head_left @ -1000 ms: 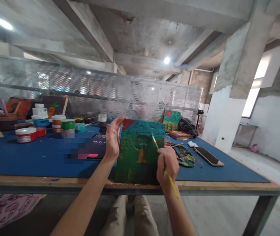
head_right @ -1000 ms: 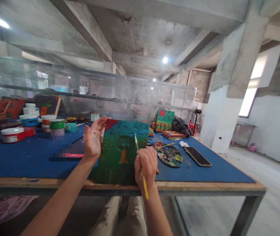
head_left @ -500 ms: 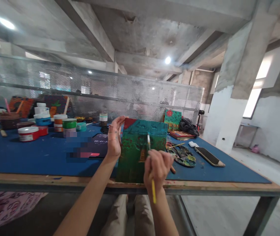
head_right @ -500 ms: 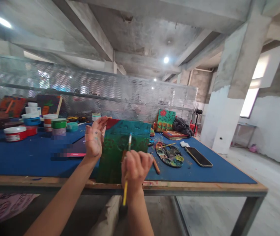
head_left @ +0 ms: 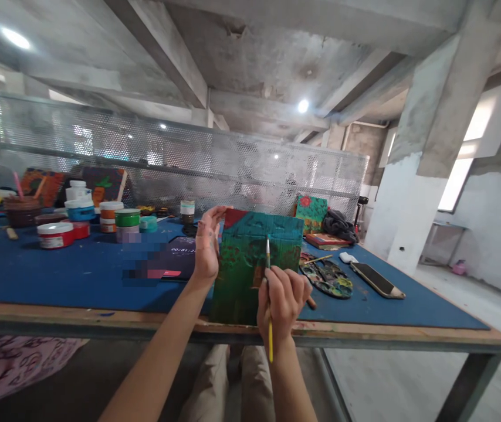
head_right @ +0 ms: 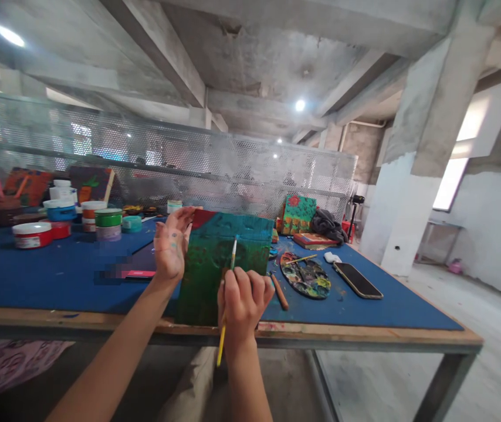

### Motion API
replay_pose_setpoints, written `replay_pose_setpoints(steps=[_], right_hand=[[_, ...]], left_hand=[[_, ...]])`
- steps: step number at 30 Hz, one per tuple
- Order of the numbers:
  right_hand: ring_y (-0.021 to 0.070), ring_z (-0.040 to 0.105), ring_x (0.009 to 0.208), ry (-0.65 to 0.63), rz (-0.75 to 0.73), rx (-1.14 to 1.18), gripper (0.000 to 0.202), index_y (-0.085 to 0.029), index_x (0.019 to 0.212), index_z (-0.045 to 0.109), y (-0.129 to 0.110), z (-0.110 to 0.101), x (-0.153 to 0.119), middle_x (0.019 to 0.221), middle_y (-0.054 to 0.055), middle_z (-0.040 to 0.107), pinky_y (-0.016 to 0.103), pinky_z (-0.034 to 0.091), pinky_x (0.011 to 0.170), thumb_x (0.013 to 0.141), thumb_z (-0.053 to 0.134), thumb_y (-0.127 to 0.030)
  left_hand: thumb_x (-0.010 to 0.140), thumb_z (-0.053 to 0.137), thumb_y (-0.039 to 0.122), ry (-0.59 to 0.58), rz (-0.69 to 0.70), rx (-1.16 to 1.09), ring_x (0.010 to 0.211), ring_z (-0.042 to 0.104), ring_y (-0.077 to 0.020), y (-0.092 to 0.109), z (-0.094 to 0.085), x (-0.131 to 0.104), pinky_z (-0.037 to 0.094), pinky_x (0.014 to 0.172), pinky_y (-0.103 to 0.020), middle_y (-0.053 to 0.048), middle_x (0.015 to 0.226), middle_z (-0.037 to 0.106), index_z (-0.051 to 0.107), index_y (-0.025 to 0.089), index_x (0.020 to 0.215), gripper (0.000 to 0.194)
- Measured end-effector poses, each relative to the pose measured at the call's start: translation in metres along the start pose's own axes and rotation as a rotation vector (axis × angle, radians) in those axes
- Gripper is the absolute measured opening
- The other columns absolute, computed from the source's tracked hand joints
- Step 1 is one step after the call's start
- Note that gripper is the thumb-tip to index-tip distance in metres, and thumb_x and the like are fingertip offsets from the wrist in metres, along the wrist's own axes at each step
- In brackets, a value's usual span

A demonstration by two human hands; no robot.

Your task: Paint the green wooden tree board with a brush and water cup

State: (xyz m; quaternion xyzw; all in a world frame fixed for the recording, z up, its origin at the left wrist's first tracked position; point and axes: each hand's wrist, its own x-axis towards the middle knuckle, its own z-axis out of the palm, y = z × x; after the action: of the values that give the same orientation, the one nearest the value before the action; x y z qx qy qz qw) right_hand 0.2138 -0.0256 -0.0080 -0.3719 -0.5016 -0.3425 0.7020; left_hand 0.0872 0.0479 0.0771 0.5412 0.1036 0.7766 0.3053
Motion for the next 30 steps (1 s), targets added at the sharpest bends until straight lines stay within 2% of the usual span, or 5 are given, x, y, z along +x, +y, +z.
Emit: replay_pose_setpoints(steps=[11, 14, 18, 21, 30], right_hand=[[0.0205, 0.053, 0.087, 0.133, 0.185, -0.073, 0.016, -0.02, 0.098, 0.061, -0.002, 0.003, 0.004, 0.09, 0.008, 0.066, 0.04, 0.04, 0.081, 0.092, 0.047, -0.014], [0.0207, 0.054, 0.088, 0.009, 0.052, -0.05, 0.013, -0.021, 0.097, 0.061, -0.001, 0.003, 0.005, 0.09, 0.007, 0.067, 0.041, 0.04, 0.084, 0.091, 0.051, -0.016], [0.0196, 0.053, 0.087, 0.166, 0.181, -0.046, 0.015, -0.019, 0.096, 0.06, 0.001, 0.006, 0.009, 0.089, 0.008, 0.066, 0.037, 0.041, 0.08, 0.092, 0.047, -0.012], [0.02, 0.054, 0.088, 0.042, 0.027, -0.018, 0.012, -0.021, 0.096, 0.06, 0.002, 0.007, 0.012, 0.088, 0.006, 0.067, 0.039, 0.04, 0.083, 0.091, 0.05, -0.016], [0.02, 0.054, 0.086, 0.057, 0.058, -0.031, 0.012, -0.02, 0.097, 0.059, 0.008, 0.007, 0.012, 0.089, 0.006, 0.066, 0.039, 0.041, 0.081, 0.091, 0.05, -0.015]], left_hand=[[0.072, 0.048, 0.076, -0.002, -0.015, -0.033, 0.117, 0.055, -0.0267, 0.003, 0.002, -0.001, 0.032, 0.11, -0.046, -0.008, 0.111, 0.066, 0.064, 0.024, 0.096, 0.06], [0.073, 0.048, 0.075, 0.003, -0.006, -0.055, 0.115, 0.055, -0.0257, 0.001, 0.001, -0.001, 0.033, 0.11, -0.044, -0.007, 0.109, 0.066, 0.064, 0.024, 0.097, 0.058], [0.076, 0.046, 0.072, 0.012, -0.012, -0.06, 0.112, 0.056, -0.0247, 0.001, 0.0, -0.001, 0.035, 0.107, -0.043, -0.008, 0.109, 0.066, 0.064, 0.023, 0.097, 0.056], [0.077, 0.046, 0.07, 0.007, -0.006, -0.058, 0.11, 0.057, -0.0241, 0.001, 0.0, -0.001, 0.037, 0.106, -0.042, -0.008, 0.108, 0.066, 0.063, 0.022, 0.096, 0.054], [0.078, 0.044, 0.069, 0.002, -0.016, -0.013, 0.111, 0.057, -0.0237, -0.002, -0.001, 0.001, 0.037, 0.105, -0.041, -0.008, 0.106, 0.065, 0.062, 0.023, 0.094, 0.052]])
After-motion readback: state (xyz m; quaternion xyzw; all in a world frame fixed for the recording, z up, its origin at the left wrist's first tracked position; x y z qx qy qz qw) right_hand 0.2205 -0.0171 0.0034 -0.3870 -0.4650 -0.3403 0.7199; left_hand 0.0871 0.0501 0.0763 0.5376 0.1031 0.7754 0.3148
